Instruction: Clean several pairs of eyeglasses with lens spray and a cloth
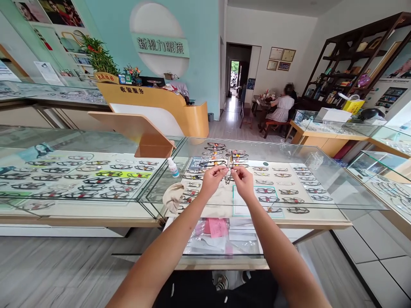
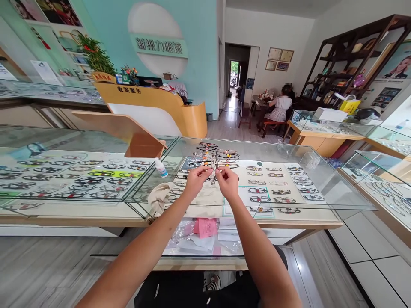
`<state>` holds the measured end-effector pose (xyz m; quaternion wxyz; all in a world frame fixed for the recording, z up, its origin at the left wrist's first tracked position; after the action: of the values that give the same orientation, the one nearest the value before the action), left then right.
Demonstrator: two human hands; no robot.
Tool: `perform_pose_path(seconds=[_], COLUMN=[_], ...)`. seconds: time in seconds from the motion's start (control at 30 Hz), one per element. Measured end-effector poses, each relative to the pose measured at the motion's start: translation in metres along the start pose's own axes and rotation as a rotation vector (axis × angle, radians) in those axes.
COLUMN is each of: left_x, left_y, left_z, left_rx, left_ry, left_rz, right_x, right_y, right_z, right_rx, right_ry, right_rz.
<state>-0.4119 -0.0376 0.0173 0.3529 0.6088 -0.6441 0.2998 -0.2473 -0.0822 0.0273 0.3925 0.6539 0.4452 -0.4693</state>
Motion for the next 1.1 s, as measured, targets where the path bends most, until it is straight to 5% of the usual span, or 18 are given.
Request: perform_pose_path(seconds=[0.37,0.57,0.8,0.93,1.1], left_x=[0.000,-0.006,-0.002,0.009,0.025], left_y=[0.004,0.025,0.027,0.027,0.021], left_z=[0.000,-0.008,-0.006,0.001,0.010], left_rx=[0.103,0.293,0.319,0.299,0.228], left_ry=[0.013,0.105,0.037,-0.112,-0.338], left_rz=[0.076,0.161,0.063,-0.166,-0.415], right_x=[-0.001,0.010,0.026,0.013,-0.011], right_y=[0.006,0.015,0.014,0.010,-0.016], right_z=[-0.003,-0.013,-0.008,0.002,0.021], right_rx=[0.045,0.113,0.145,0.165,-0.012], right_ry=[-0.037,-0.237,-0.489,-0.344,-0.013], right_rz=[-0.080,-0.195,-0.128,0.039,0.157])
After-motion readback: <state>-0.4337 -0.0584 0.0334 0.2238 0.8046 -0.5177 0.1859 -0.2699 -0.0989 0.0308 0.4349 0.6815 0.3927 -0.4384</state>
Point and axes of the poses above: each hand's wrist, its own z-axis away from the middle knuckle, its own y-axis out of the back of the hand, x = y × z, the point moved 5 cm from there along -z, towards the middle knuckle, and after that the axes turned 14 degrees about -y, right-handed, at the moved point
